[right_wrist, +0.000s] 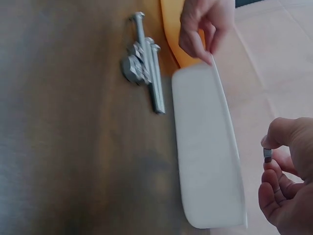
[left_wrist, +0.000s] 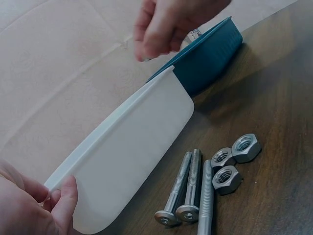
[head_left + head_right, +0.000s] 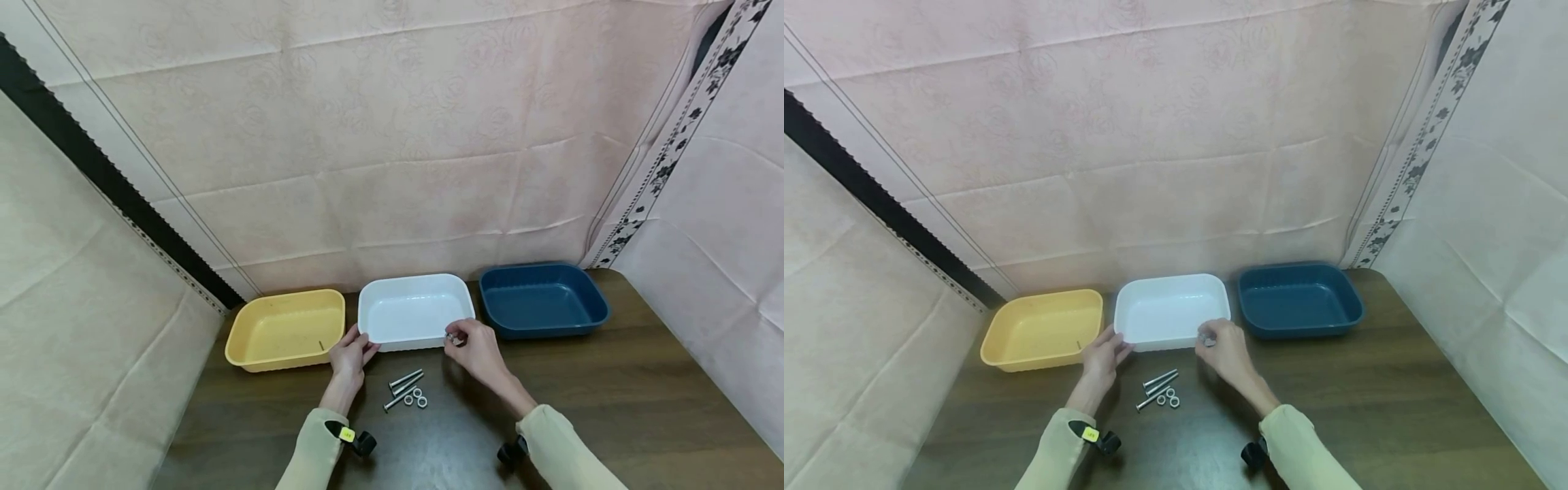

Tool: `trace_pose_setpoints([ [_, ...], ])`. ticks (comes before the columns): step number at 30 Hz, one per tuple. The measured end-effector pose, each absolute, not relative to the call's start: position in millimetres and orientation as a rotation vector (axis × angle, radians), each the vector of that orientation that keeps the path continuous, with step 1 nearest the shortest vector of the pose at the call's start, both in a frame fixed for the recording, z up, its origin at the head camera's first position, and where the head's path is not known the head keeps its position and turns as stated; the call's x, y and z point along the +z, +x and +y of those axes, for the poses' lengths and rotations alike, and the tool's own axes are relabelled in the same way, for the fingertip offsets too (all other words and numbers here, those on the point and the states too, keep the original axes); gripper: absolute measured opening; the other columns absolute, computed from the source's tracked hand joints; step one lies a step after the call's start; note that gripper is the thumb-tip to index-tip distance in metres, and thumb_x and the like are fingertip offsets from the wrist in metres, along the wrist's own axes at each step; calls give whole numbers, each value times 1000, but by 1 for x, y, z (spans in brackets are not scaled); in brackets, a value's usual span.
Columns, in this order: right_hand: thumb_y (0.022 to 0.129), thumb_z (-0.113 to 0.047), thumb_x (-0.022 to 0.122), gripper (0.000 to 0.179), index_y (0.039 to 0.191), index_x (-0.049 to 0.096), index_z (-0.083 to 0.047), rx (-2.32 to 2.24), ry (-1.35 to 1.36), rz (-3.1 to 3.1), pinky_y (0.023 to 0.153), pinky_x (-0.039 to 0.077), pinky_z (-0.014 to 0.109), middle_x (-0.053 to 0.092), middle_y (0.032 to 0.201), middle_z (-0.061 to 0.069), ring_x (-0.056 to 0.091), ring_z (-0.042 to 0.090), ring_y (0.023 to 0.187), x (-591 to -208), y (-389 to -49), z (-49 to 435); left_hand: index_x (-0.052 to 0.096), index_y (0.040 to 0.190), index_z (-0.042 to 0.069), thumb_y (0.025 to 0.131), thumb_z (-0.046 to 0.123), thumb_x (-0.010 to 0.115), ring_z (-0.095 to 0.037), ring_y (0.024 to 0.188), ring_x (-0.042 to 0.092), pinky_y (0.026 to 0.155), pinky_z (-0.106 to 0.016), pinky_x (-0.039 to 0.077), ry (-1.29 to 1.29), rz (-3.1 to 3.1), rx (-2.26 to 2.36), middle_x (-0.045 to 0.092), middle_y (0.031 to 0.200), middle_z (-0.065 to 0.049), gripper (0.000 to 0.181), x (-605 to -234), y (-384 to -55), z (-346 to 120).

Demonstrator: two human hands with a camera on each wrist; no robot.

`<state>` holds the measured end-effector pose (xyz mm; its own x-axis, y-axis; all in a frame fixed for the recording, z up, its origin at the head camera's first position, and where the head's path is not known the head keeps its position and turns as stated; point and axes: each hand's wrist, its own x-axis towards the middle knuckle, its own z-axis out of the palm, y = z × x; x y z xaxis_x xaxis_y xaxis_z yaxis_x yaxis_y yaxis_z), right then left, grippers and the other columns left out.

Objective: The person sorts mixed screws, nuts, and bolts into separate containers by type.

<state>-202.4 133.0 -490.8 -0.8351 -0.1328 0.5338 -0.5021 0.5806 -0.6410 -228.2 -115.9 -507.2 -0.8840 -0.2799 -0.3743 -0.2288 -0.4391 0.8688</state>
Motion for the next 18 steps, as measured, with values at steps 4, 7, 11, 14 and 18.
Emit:
trace_pose_setpoints([
  [4, 75, 3, 80, 11, 83, 73, -1, 1133, 478, -2367, 61, 54, 34, 65, 75, 6, 61, 21, 69, -487, -219, 130, 57, 139, 0, 96, -7, 59, -19, 83, 67, 78, -32, 60, 763, -1646, -2524, 56, 133, -23, 44, -507, -228, -116],
  [7, 76, 2, 79, 10, 84, 73, -1, 1121, 452, -2390, 63, 54, 36, 64, 75, 7, 61, 22, 71, -487, -231, 125, 56, 140, -1, 96, -8, 58, -20, 84, 67, 79, -33, 60, 758, -1639, -2527, 55, 134, -24, 45, -506, -228, -117],
  [11, 78, -2, 78, 9, 85, 73, -1, 1092, 413, -2460, 66, 53, 37, 64, 76, 6, 60, 23, 73, -487, -243, 118, 55, 141, -1, 96, -7, 58, -22, 88, 67, 81, -34, 59, 751, -1643, -2533, 54, 136, -25, 45, -506, -227, -117],
  [14, 79, -3, 78, 8, 85, 73, -1, 1079, 397, -2503, 68, 53, 39, 64, 78, 6, 59, 24, 75, -487, -249, 116, 55, 141, -1, 97, -7, 57, -22, 90, 67, 82, -34, 59, 750, -1650, -2535, 54, 136, -25, 45, -506, -226, -117],
  [18, 79, -2, 77, 8, 85, 73, 1, 1073, 406, -2512, 68, 53, 41, 65, 78, 8, 59, 26, 75, -485, -253, 114, 55, 141, 0, 96, -7, 58, -21, 87, 67, 81, -34, 59, 759, -1643, -2535, 55, 134, -24, 45, -505, -227, -116],
])
